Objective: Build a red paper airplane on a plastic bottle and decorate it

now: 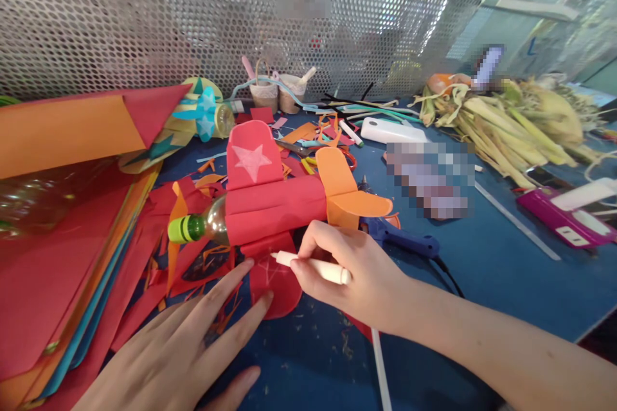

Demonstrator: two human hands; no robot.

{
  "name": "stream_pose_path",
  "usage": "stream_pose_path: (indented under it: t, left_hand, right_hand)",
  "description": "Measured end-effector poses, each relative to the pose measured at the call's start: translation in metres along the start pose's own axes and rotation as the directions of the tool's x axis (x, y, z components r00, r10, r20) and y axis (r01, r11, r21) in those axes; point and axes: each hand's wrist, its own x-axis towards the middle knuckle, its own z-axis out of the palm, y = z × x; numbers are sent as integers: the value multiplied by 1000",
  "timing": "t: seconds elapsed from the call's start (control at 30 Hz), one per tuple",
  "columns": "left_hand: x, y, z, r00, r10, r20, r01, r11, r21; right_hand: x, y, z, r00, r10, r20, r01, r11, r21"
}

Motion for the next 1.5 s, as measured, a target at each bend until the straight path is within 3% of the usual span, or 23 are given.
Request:
stream_pose_path:
  t: [0.63,1.5]
  left_hand:
    - [-2,1,1,1000,-2,22,2,1000,10]
    - [-4,0,6,1000,-3,15,3,1000,1]
  right_hand:
    - [0,-3,-1,999,-23,-49,21,999,-35]
    - [-1,-3,-1,1000,-9,-16,8,1000,-17]
